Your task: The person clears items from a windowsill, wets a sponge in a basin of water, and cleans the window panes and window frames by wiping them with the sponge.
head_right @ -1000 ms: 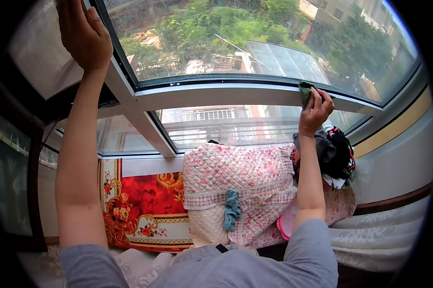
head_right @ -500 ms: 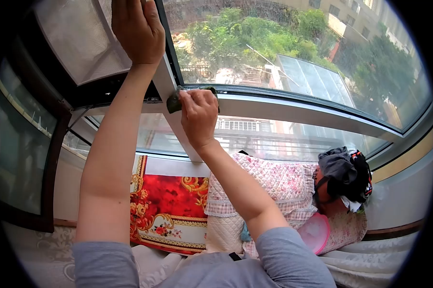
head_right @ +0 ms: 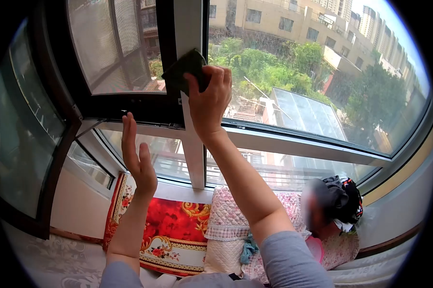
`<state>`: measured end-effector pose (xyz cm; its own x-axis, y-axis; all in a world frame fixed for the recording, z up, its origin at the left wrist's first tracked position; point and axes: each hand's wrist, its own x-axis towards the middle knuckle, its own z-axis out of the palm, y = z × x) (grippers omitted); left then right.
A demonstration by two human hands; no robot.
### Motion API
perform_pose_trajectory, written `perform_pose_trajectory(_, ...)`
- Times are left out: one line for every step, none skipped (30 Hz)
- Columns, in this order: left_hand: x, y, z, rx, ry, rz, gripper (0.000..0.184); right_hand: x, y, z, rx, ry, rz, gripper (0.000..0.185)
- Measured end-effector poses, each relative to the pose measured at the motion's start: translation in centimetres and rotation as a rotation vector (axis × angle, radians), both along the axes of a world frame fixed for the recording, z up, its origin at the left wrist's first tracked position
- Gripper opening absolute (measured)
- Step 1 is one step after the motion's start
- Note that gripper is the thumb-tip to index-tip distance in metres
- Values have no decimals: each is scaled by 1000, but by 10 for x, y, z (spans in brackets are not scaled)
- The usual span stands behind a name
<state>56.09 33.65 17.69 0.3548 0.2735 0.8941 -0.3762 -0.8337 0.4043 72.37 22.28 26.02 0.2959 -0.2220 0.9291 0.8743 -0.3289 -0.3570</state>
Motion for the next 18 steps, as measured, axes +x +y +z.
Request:
perform_pose_trajectory(-21, -1, -47, -69, 102, 56, 53, 6, 1, 32, -3, -49, -14, 39)
perform_pose_trajectory(-44, -7, -88, -179, 217, 71, 51, 13, 2, 67, -9, -97, -30, 42)
perform_pose_trajectory(-66, -5, -141, -197, 307, 78, 52, 18, 3, 104, -7, -184, -87, 43)
perform_pose_trajectory(-90, -9, -187, -249, 413, 140, 54, 23, 5, 140, 2, -256, -98, 39)
perform_pose_trajectory(-117, -8, -235, -217, 532, 236, 57, 18, 8, 176, 1, -222, -86, 39)
perform_pose_trajectory(-142, -11, -265, -225, 637, 317, 57, 14, 13, 203, 1, -182, -77, 39)
perform_pose_trajectory(-165, -13, -297, -216, 751, 409, 59, 20, 22, 216, 42, -288, -167, 37)
perform_pose_trajectory(-186, -13, -326, -218, 889, 498, 62, 26, 29, 220, 85, -395, -258, 35)
perform_pose_trajectory(-203, -15, -343, -204, 1045, 552, 70, 32, 34, 211, 113, -549, -307, 24)
perform_pose_trajectory(-217, -16, -357, -187, 1200, 606, 79, 35, 33, 193, 71, -556, -319, 21)
perform_pose_trajectory(-226, -9, -377, -267, 1374, 501, 89, 32, 28, 170, 31, -568, -328, 19)
perform_pose_trajectory(-234, -1, -400, -348, 1543, 388, 100, 30, 23, 143, -10, -580, -334, 17)
perform_pose_trajectory(-240, 2, -412, -424, 1707, 267, 110, 29, 17, 107, -97, -547, -349, 26)
perform_pose_trajectory(-240, -2, -409, -328, 1781, 281, 118, 27, 7, 65, -183, -516, -366, 37)
perform_pose_trajectory(-234, -10, -392, -234, 1851, 295, 126, 14, 1, 19, -272, -347, -325, 36)
perform_pose_trajectory(-231, -14, -383, -135, 1918, 312, 134, 6, -4, -23, -305, -244, -220, 32)
perform_pose_trajectory(-225, -13, -401, 53, 2030, 343, 143, -3, -12, -63, -380, -145, -169, 35)
perform_pose_trajectory(-219, -15, -394, 94, 2119, 324, 143, -12, -21, -97, -451, -41, -121, 38)
